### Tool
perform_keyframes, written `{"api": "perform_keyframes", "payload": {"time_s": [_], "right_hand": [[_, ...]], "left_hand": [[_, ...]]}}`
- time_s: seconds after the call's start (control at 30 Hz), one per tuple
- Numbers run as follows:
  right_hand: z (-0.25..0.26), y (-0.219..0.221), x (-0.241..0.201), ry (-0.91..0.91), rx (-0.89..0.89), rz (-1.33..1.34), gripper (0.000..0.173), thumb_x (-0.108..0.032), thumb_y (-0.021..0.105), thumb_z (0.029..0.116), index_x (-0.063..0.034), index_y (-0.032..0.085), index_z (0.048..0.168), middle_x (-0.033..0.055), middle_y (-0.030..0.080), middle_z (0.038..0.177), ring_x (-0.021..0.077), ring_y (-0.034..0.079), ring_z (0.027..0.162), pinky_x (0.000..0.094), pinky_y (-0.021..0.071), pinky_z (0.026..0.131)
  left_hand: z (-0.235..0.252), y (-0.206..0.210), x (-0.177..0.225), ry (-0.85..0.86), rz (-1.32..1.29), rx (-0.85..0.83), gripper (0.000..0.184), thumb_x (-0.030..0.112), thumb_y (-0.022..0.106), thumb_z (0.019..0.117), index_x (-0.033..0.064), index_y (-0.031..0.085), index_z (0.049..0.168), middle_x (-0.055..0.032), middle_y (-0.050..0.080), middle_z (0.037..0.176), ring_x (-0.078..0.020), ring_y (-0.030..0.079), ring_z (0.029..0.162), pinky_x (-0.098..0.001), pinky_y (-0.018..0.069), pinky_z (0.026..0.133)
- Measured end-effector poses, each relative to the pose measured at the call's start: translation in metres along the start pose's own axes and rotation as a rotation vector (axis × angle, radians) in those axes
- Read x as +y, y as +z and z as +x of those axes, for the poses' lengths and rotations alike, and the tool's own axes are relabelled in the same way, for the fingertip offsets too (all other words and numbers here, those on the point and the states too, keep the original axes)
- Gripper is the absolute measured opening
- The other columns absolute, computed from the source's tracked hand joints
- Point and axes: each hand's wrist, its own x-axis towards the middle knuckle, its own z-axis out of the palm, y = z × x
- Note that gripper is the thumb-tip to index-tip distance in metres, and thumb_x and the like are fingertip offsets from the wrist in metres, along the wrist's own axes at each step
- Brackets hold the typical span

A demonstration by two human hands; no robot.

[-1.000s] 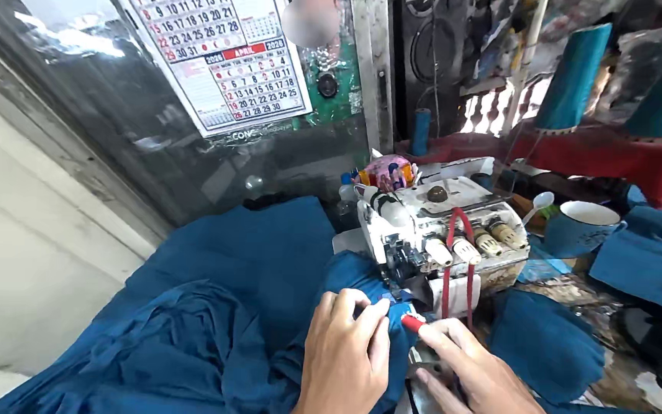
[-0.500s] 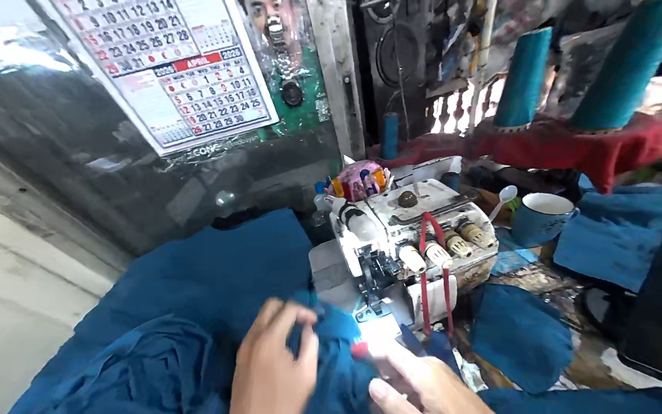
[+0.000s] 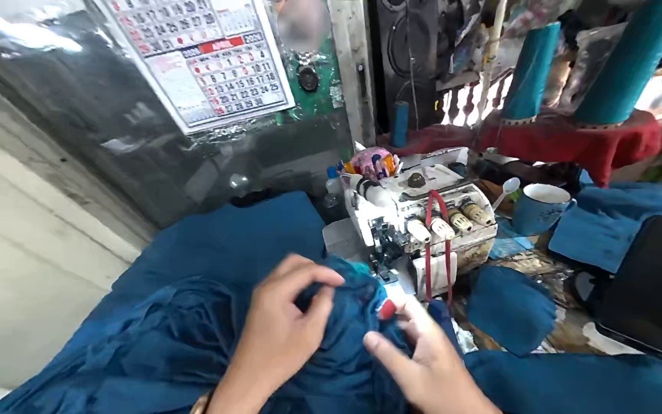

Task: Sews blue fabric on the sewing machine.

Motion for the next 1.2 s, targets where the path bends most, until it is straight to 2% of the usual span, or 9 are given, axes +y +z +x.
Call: {"api": "perform_keyframes", "payload": {"time_s": [0.13, 0.33, 0.43, 0.53, 0.63, 0.83, 0.9, 1.07, 1.2], "right_hand": [[0.01, -0.052, 0.0, 0.134, 0.131, 0.06, 0.022, -0.019, 0.063, 0.101, -0.0054, 0.064, 0.118, 0.007, 0.071, 0.097, 0.0182, 0.069, 0.081, 0.0337, 0.0593, 0.066], [0.033, -0.055, 0.02, 0.295, 0.619, 0.23, 0.028, -0.015, 0.063, 0.1018, -0.0007, 0.059, 0.125, 0.015, 0.07, 0.104, 0.0222, 0.071, 0.092, 0.0377, 0.0617, 0.078], [0.001, -0.055, -0.004, 0.084, 0.472, 0.075, 0.029, -0.013, 0.061, 0.1012, 0.0012, 0.055, 0.125, 0.0103, 0.07, 0.098, 0.0175, 0.069, 0.087, 0.0315, 0.0609, 0.076], [-0.027, -0.056, -0.03, 0.068, -0.184, -0.002, 0.034, -0.03, 0.075, 0.0942, -0.0048, 0.064, 0.115, 0.0022, 0.07, 0.095, 0.0113, 0.069, 0.084, 0.0329, 0.0609, 0.075], [-0.008, -0.053, -0.042, 0.136, -0.688, -0.123, 0.029, -0.037, 0.068, 0.0994, -0.0082, 0.071, 0.1, 0.002, 0.069, 0.082, 0.0113, 0.066, 0.074, 0.0363, 0.0566, 0.066], [-0.008, -0.058, -0.067, 0.38, -0.207, 0.674, 0.039, -0.03, 0.036, 0.1119, -0.0083, 0.065, 0.126, 0.0082, 0.073, 0.116, 0.0175, 0.07, 0.108, 0.042, 0.0585, 0.097], [-0.016, -0.058, -0.072, 0.399, -0.277, 0.871, 0.044, -0.042, 0.039, 0.1099, -0.0118, 0.062, 0.133, 0.0091, 0.07, 0.123, 0.018, 0.068, 0.111, 0.0426, 0.0575, 0.097], [-0.028, -0.082, -0.084, 0.144, -0.557, 0.398, 0.052, -0.028, 0.073, 0.0952, -0.0129, 0.054, 0.141, 0.0008, 0.065, 0.133, 0.0142, 0.061, 0.123, 0.038, 0.0508, 0.107], [-0.035, -0.101, -0.113, 0.182, -0.254, 0.457, 0.041, -0.021, 0.07, 0.0967, -0.0123, 0.062, 0.136, 0.0058, 0.072, 0.123, 0.0182, 0.07, 0.11, 0.0406, 0.0595, 0.096]], "left_hand": [[-0.019, 0.02, 0.01, 0.051, -0.216, -0.184, 0.012, 0.018, 0.07, 0.0942, 0.0219, 0.079, 0.101, 0.0047, 0.071, 0.103, -0.0087, 0.068, 0.095, -0.0301, 0.0613, 0.081], [-0.006, 0.107, 0.027, 0.124, -0.041, -0.168, 0.022, 0.017, 0.058, 0.1014, 0.0231, 0.079, 0.105, 0.0094, 0.074, 0.115, -0.001, 0.068, 0.107, -0.0248, 0.0585, 0.092], [0.002, 0.052, 0.022, 0.113, -0.104, 0.057, 0.016, 0.014, 0.064, 0.0965, 0.0204, 0.078, 0.1, 0.007, 0.073, 0.106, -0.0055, 0.071, 0.093, -0.0282, 0.0634, 0.078], [0.02, 0.006, 0.013, 0.119, -0.062, 0.266, 0.014, 0.009, 0.062, 0.0917, 0.0151, 0.074, 0.095, 0.005, 0.071, 0.105, -0.0067, 0.068, 0.092, -0.0256, 0.0615, 0.074], [0.035, -0.012, 0.007, 0.051, 0.168, -0.009, 0.016, 0.017, 0.062, 0.0994, 0.0189, 0.077, 0.105, 0.0065, 0.07, 0.117, -0.0063, 0.067, 0.108, -0.032, 0.0596, 0.091], [-0.025, -0.041, 0.013, 0.101, -0.182, -0.38, 0.056, 0.044, 0.082, 0.0852, 0.0225, 0.065, 0.134, 0.0005, 0.062, 0.137, -0.0178, 0.061, 0.125, -0.0422, 0.0562, 0.103], [-0.039, -0.028, 0.011, 0.133, -0.015, -0.413, 0.043, 0.038, 0.079, 0.0864, 0.0259, 0.068, 0.126, 0.0009, 0.055, 0.146, -0.0172, 0.053, 0.133, -0.0423, 0.0508, 0.107], [-0.021, -0.069, 0.039, 0.275, -0.01, 0.055, 0.022, 0.021, 0.05, 0.0974, 0.0195, 0.067, 0.111, 0.0085, 0.068, 0.105, -0.0049, 0.066, 0.092, -0.0279, 0.061, 0.076], [-0.029, -0.076, 0.029, 0.277, 0.434, 0.074, 0.031, 0.019, 0.058, 0.0846, 0.0163, 0.063, 0.115, 0.0031, 0.067, 0.087, -0.0123, 0.063, 0.063, -0.0365, 0.0528, 0.049]]}}
